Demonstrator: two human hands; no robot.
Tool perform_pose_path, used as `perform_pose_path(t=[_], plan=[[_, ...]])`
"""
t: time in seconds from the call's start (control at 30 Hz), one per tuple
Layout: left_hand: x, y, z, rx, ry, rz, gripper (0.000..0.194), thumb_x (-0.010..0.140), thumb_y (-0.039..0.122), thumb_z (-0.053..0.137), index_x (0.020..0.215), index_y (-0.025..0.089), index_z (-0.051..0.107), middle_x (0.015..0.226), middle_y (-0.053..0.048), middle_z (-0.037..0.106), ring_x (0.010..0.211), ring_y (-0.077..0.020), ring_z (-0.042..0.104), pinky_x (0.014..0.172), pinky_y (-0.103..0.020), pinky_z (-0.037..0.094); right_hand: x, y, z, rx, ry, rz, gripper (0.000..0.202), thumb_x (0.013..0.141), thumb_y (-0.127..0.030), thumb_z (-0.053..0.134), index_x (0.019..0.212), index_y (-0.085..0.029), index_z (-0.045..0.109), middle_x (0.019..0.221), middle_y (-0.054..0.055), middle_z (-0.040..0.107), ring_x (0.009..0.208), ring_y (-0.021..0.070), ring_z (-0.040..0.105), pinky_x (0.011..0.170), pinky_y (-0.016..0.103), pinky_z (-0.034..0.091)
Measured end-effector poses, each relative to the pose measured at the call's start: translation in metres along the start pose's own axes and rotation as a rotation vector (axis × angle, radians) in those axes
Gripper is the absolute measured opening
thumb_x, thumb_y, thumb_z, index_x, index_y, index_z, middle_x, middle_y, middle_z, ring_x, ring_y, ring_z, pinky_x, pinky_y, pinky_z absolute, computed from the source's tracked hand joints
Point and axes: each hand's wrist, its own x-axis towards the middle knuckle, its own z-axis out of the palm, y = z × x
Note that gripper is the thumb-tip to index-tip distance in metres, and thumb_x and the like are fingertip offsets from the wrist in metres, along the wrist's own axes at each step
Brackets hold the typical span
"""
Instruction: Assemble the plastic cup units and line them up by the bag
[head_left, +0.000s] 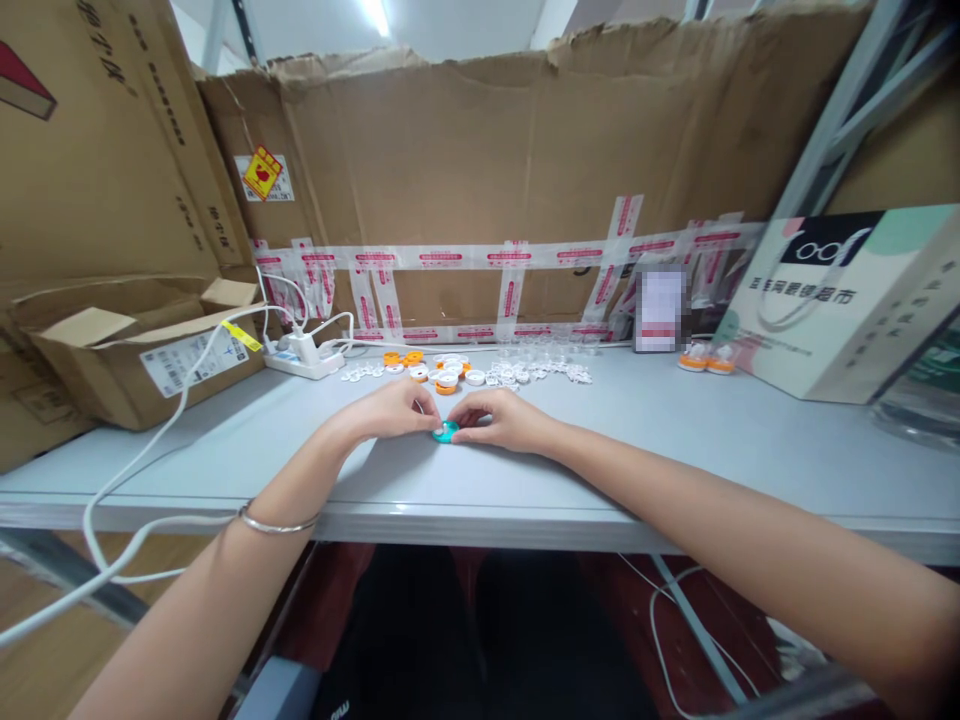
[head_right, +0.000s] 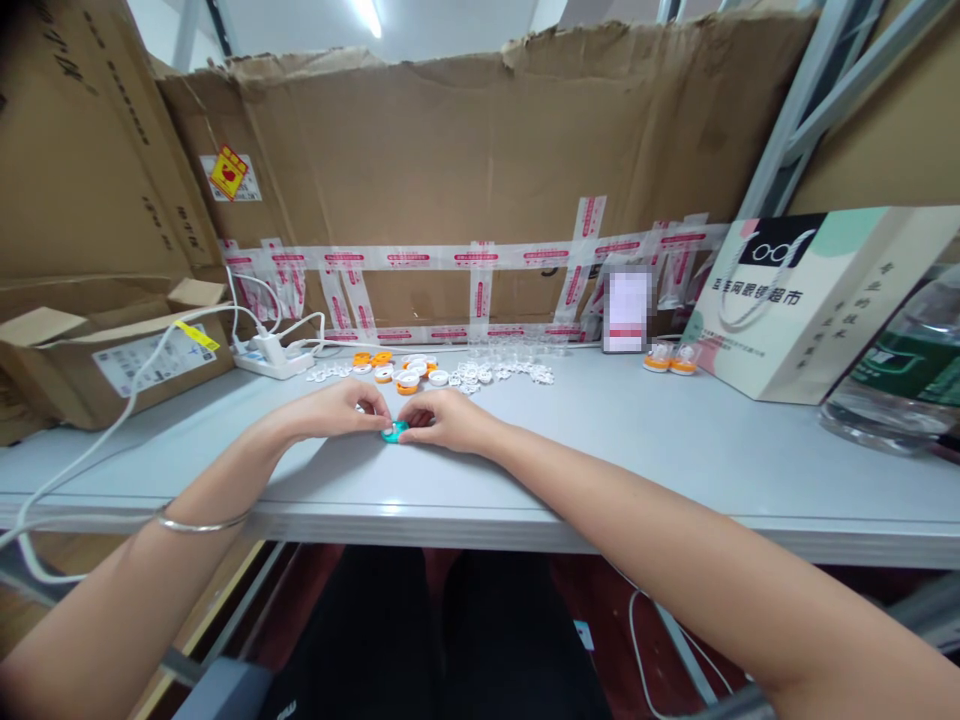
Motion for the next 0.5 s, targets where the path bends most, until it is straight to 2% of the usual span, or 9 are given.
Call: perform_pose_path(t=[0.2, 0.5], plan=[[0.0004, -0.0050, 0.0040, -0.052, -0.022, 0.001, 0.031, 0.069, 0.038, 0.056, 0.092, 0.017, 0.057, 0.087, -0.002, 0.063, 0.079, -0.0166, 0.057, 0.062, -0.022, 0.041, -0.0001, -0.0024, -0.0002, -0.036, 0.004, 0.021, 0.024, 0.072, -0.033, 0.066, 0.084, -0.013, 0.068, 0.077, 0.005, 0.068, 0.071, 0.0151, 0.063, 0.068, 0.026, 0.050], [0.0026, -0.0009, -0.0003, -0.047, -0.098, -0.028, 0.029, 0.065, 0.037, 0.059, 0.086, 0.017, 0.057, 0.082, 0.000, 0.060, 0.074, -0.0154, 0.053, 0.059, -0.022, 0.037, -0.0001, -0.0043, 0.0015, -0.059, 0.012, 0.015, 0.022, 0.073, -0.030, 0.065, 0.085, -0.012, 0.067, 0.078, 0.006, 0.068, 0.072, 0.0153, 0.063, 0.068, 0.025, 0.050]])
